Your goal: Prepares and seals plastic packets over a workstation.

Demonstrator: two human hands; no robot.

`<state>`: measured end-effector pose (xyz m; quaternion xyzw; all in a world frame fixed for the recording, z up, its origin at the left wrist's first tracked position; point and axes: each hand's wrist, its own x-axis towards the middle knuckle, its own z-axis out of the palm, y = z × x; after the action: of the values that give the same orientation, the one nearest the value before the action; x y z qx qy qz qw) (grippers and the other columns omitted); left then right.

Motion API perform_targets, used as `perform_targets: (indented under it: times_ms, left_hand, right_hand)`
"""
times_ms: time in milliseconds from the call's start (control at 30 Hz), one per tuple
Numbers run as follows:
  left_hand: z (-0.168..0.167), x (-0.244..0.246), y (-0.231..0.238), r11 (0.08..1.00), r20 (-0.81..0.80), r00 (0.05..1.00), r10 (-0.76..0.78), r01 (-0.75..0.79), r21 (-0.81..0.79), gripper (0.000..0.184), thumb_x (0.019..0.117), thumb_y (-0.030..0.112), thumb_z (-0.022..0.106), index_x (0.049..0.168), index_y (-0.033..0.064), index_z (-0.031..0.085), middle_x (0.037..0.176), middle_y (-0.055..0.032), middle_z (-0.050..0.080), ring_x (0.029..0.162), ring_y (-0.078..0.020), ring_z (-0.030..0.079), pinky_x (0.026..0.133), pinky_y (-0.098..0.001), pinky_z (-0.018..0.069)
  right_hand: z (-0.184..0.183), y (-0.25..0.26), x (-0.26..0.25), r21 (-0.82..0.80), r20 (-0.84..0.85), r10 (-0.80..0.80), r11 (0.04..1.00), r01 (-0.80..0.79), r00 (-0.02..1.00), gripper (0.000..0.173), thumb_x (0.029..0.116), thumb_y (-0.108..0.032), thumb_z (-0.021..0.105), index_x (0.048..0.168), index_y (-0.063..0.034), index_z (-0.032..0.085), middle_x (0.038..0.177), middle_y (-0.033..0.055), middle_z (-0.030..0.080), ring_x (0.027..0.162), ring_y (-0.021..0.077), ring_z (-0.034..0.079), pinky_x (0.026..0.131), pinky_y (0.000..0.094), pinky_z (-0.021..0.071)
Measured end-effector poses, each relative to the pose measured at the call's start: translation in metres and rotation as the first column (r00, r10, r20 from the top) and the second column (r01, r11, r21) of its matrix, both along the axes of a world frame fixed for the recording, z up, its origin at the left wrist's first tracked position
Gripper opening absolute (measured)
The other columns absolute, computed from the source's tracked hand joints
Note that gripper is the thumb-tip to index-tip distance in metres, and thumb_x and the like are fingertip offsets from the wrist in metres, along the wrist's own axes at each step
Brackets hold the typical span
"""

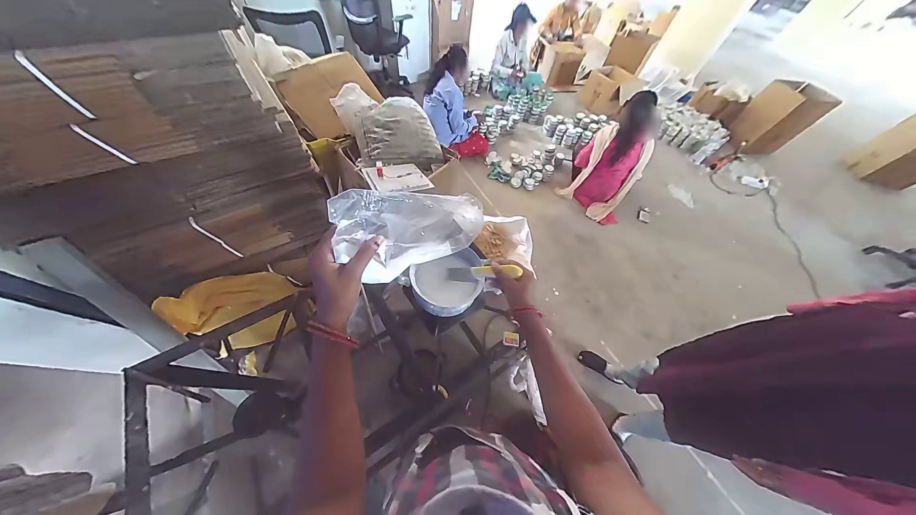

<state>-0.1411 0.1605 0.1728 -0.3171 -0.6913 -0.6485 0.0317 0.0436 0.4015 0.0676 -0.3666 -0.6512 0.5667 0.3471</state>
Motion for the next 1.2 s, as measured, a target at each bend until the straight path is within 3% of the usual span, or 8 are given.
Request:
perform_targets:
  times_ms: [133,233,333,500,667,867,1067,1200]
  left_hand:
    - [0.001,0.001,-0.001,1.0,0.03,1.0,0.01,-0.009,-0.03,0.047,0.0929,0.025,0.076,0.132,0.004,0.061,0.116,-0.0054,0.07,0.102,-0.0055,0.068,0.094,-0.0308,0.0568]
    - [-0.003,0.001,-0.001,1.0,0.012,1.0,0.012,-0.012,-0.022,0.048,0.093,0.026,0.076,0.133,0.0046,0.061,0.116,-0.0054,0.07,0.101,-0.0053,0.069,0.094,-0.0294,0.0573]
    - [-0.004,0.002,-0.001,0.999,0.02,0.999,0.024,-0.023,-0.039,0.053,0.0933,0.027,0.076,0.137,0.0033,0.058,0.12,-0.0089,0.069,0.105,-0.0083,0.068,0.095,-0.0319,0.056]
    - [-0.002,0.002,-0.001,0.996,0.048,0.998,0.051,-0.047,-0.075,0.055,0.093,0.028,0.076,0.138,0.002,0.057,0.122,-0.0137,0.068,0.106,-0.0134,0.068,0.096,-0.0369,0.0555]
    - [-0.002,0.003,-0.003,0.997,0.032,0.998,0.054,-0.052,-0.056,0.053,0.0931,0.024,0.076,0.137,0.0004,0.057,0.121,-0.0145,0.068,0.106,-0.0133,0.067,0.097,-0.0371,0.0551]
    - [0.002,0.006,-0.002,0.995,0.026,0.998,0.063,-0.061,-0.079,0.052,0.0939,0.025,0.075,0.137,0.0005,0.058,0.116,-0.017,0.069,0.102,-0.0179,0.069,0.093,-0.0427,0.0557]
    - [0.003,0.006,0.003,0.998,0.001,0.999,0.046,-0.046,-0.038,0.045,0.0939,0.023,0.074,0.128,-0.0029,0.062,0.113,-0.0146,0.07,0.105,-0.0134,0.068,0.098,-0.0378,0.0539]
    - [0.007,0.011,0.0,0.996,0.056,0.998,0.036,-0.031,-0.089,0.049,0.0958,0.022,0.074,0.136,-0.0021,0.058,0.12,-0.0211,0.068,0.109,-0.0269,0.068,0.098,-0.0497,0.0533]
  right_hand:
    - [0.007,0.003,0.008,0.016,0.052,0.133,0.991,-0.134,0.99,0.02,0.0954,-0.015,0.072,0.107,0.001,0.071,0.089,0.0106,0.075,0.071,0.0161,0.072,0.068,0.0348,0.0632]
    - [0.016,0.01,0.019,0.124,0.147,0.075,0.988,-0.093,0.986,0.024,0.097,-0.024,0.071,0.111,-0.0037,0.071,0.089,0.0097,0.072,0.072,0.0166,0.069,0.071,0.0388,0.0609]
    - [0.014,0.005,-0.001,0.153,0.108,0.031,0.987,-0.048,0.994,0.021,0.0976,-0.02,0.071,0.11,-0.0037,0.072,0.093,0.0104,0.073,0.075,0.0173,0.069,0.072,0.0404,0.0602]
    - [0.026,0.001,0.004,0.106,0.171,0.225,0.964,-0.245,0.959,0.02,0.0943,-0.016,0.074,0.109,-0.0025,0.073,0.099,0.0108,0.075,0.079,0.0176,0.073,0.074,0.0378,0.064]
    - [0.03,0.013,0.001,0.272,0.252,0.108,0.946,-0.178,0.962,0.019,0.0967,-0.023,0.071,0.107,-0.0074,0.075,0.094,0.0095,0.074,0.079,0.0195,0.071,0.078,0.0455,0.0602]
    - [0.039,-0.005,-0.005,0.076,0.184,0.252,0.96,-0.269,0.95,0.017,0.095,-0.012,0.073,0.108,-0.0003,0.072,0.095,0.0105,0.074,0.074,0.0156,0.073,0.071,0.0339,0.0637]
    - [0.026,0.013,-0.004,0.18,0.185,0.112,0.973,-0.146,0.976,0.02,0.0958,-0.017,0.072,0.107,-0.0014,0.072,0.091,0.0107,0.074,0.075,0.0162,0.072,0.073,0.0367,0.0626]
    - [0.016,0.005,-0.006,0.094,0.078,0.231,0.967,-0.237,0.97,0.022,0.0923,-0.009,0.072,0.109,0.0043,0.07,0.095,0.0119,0.074,0.075,0.0164,0.072,0.071,0.0344,0.064]
